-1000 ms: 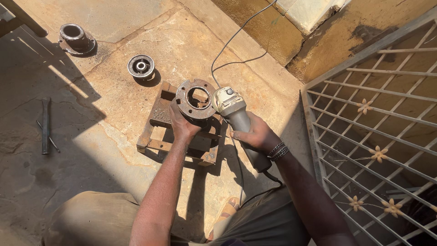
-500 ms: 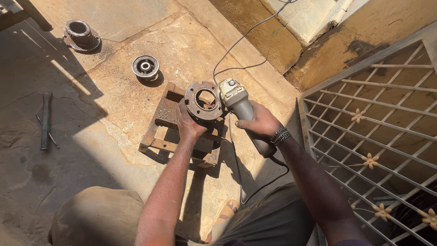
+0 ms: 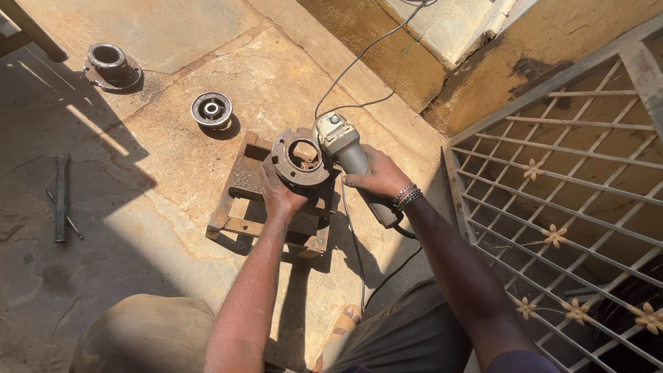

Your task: The person sits on the ground and uses an angle grinder to grind rust and residue from cast iron pump parts, including a round flange and a smaller wheel-like component. They hold each part steady on a metal stand with one hand while moving the grinder over its surfaces, repositioning the parts between passes.

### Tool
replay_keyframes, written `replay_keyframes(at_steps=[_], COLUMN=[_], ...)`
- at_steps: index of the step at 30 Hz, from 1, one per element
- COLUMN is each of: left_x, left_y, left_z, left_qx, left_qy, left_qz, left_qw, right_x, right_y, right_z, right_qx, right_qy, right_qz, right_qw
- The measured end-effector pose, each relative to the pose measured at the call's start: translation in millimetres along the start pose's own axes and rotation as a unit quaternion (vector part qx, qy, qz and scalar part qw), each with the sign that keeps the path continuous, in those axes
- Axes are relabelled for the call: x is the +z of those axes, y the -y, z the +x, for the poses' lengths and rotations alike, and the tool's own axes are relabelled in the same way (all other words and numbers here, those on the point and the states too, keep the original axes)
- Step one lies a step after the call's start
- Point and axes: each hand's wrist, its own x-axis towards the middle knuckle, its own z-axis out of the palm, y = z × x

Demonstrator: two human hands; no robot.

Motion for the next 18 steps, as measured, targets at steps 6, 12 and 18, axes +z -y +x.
replay_keyframes(at_steps=[6,12,18], left_x=[6,6,4], left_y=[7,8,4], left_z=[-2,-2,-1], left_qx=[-0.012,0.002,-0.01], left_qy=[0.01,0.003,0.01], left_qz=[0.002,-0.011,0.012], left_qw=[1.0,1.0,1.0], right_x=[-3,7,9], right_y=[-8,-16,-25], right_z=[-61,-30,-14], right_qx=[-0.001,0.001,-0.012], right_qy=[0.046,0.01,-0.014], right_qz=[0.187,0.132,0.127], right_qw=[0.981,0.991,0.992])
